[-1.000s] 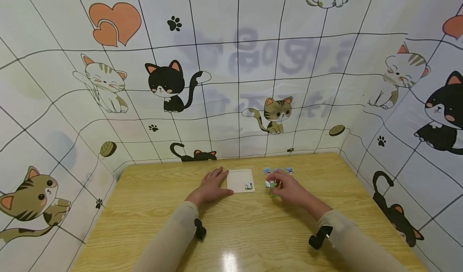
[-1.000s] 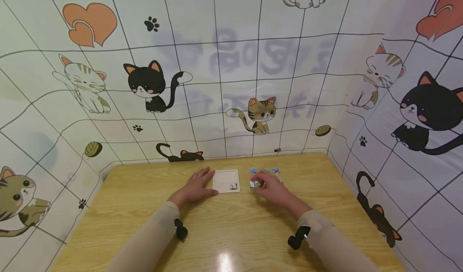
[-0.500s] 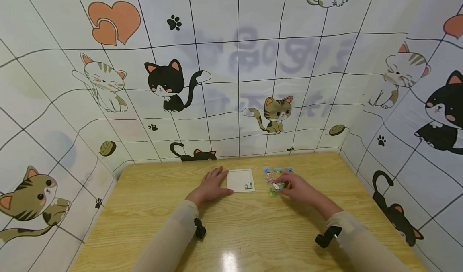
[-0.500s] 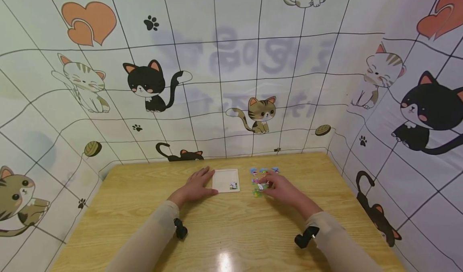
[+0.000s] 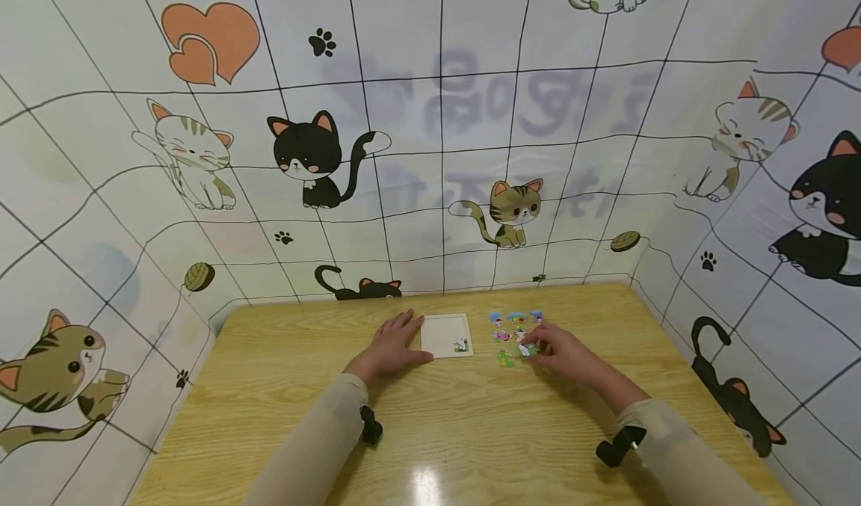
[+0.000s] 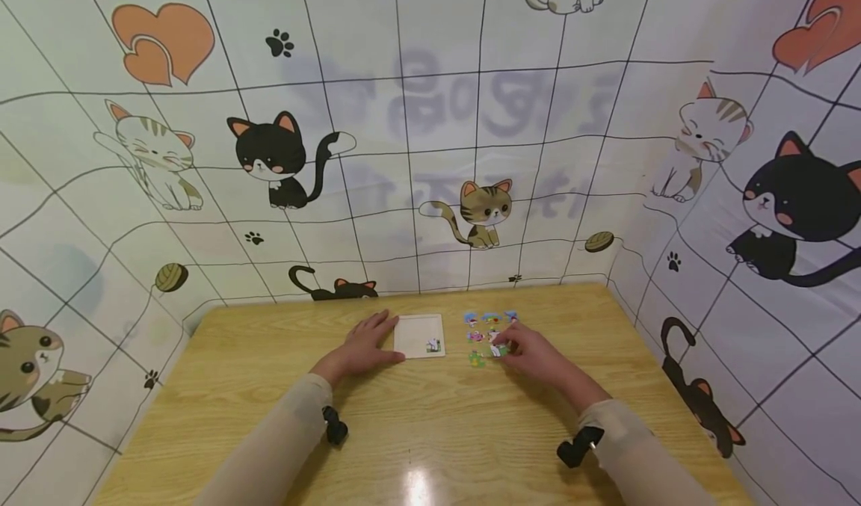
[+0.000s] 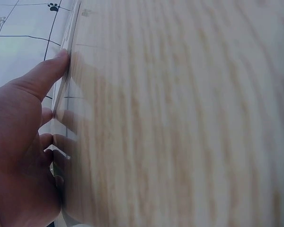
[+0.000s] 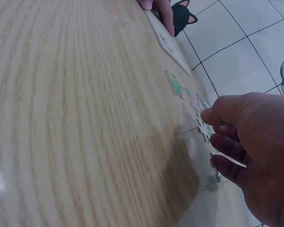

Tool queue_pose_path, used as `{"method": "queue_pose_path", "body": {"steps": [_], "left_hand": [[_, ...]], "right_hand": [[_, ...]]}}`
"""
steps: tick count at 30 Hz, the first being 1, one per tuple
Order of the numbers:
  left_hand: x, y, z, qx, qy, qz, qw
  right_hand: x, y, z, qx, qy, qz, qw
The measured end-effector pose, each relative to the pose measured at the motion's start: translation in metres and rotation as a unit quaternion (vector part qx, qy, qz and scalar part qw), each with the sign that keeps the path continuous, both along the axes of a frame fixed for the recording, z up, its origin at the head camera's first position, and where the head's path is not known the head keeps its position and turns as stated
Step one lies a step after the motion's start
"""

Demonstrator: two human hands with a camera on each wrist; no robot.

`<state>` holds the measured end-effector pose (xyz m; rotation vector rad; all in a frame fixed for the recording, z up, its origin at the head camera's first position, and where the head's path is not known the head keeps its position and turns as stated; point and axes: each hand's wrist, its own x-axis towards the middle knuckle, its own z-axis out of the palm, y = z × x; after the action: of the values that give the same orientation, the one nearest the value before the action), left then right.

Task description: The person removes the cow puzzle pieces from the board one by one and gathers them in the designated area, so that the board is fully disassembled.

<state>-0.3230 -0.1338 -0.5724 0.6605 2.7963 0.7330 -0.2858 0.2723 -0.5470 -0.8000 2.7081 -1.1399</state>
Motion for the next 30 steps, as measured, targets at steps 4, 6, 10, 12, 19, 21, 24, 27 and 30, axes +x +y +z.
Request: {"method": "queue_pose_path", "body": {"steps": [4, 6, 10, 12, 19, 21, 24, 27, 30], "left_hand": [[0.0, 0.0, 0.0, 0.002, 0.0, 0.001, 1.0], [0.0, 0.0, 0.001, 0.001, 0.001, 0.001, 1.0], [0.001, 0.001, 0.002, -0.002, 0.003, 0.0, 1.0], [0.002, 0.001, 0.002, 0.0, 0.003, -0.001, 1.0], [0.001, 0.001, 0.001, 0.005, -0.003, -0.001, 1.0], [0.001, 0.001, 0.0, 0.006, -0.004, -0.001, 1.0], [0.0, 0.0, -0.001, 0.01, -0.004, -0.001, 0.9999], [-0.002, -0.001, -0.003, 0.013, -0.003, -0.001, 0.9999], [-0.002, -0.001, -0.002, 0.009, -0.001, -0.001, 1.0]], "right_hand": [[0.0, 0.002, -0.005, -0.002, -0.006, -0.003, 1.0], [0.0, 0.003, -0.007, -0.001, -0.01, -0.005, 0.9999], [-0.001, 0.004, -0.01, 0.006, -0.013, -0.008, 0.9999], [-0.001, 0.004, -0.01, 0.007, -0.013, -0.009, 0.9999], [-0.002, 0.004, -0.012, 0.014, -0.006, -0.011, 0.9998], [-0.001, 0.004, -0.013, 0.016, -0.004, -0.012, 0.9998], [-0.001, 0.004, -0.014, 0.018, -0.002, -0.011, 0.9998], [-0.002, 0.004, -0.016, 0.026, 0.0, -0.012, 0.9996], [-0.002, 0.004, -0.016, 0.031, -0.001, -0.012, 0.9994]]}}
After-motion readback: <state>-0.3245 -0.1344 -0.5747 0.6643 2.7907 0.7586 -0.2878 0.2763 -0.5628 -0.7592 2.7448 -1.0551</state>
